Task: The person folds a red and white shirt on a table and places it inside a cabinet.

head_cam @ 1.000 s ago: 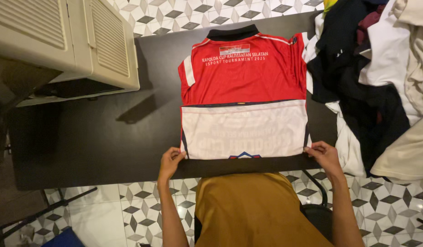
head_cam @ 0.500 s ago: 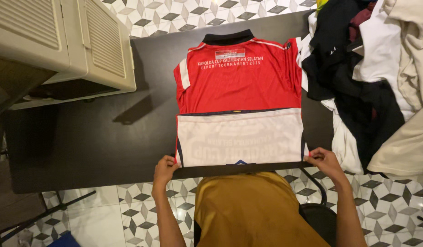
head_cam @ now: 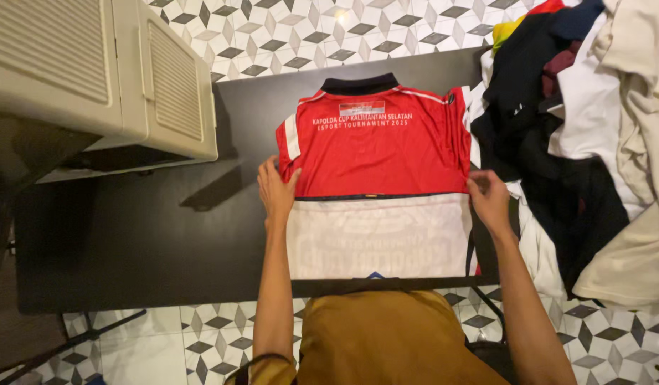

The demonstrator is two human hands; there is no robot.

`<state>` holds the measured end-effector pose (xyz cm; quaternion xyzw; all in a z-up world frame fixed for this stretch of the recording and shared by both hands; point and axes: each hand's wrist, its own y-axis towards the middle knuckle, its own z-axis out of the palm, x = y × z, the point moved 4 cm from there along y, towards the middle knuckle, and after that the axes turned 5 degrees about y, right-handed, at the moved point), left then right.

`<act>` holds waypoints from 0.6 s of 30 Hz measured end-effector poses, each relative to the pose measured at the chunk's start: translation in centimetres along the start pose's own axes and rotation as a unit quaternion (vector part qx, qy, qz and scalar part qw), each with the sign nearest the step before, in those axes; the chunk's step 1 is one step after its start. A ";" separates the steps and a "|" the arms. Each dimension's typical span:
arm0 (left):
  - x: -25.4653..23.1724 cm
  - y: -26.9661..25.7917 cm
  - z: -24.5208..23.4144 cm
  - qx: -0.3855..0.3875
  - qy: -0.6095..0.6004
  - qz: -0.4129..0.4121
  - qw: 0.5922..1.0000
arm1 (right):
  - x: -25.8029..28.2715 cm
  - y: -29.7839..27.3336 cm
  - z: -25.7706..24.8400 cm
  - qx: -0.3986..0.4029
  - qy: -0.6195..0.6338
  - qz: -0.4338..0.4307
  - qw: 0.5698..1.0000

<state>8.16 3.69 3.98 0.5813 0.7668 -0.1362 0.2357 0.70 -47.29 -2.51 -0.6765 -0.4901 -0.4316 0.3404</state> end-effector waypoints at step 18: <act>10.1 6.9 0.7 -0.155 0.050 -0.095 0.982 | -2.2 16.8 5.0 -0.050 -0.201 0.037 0.978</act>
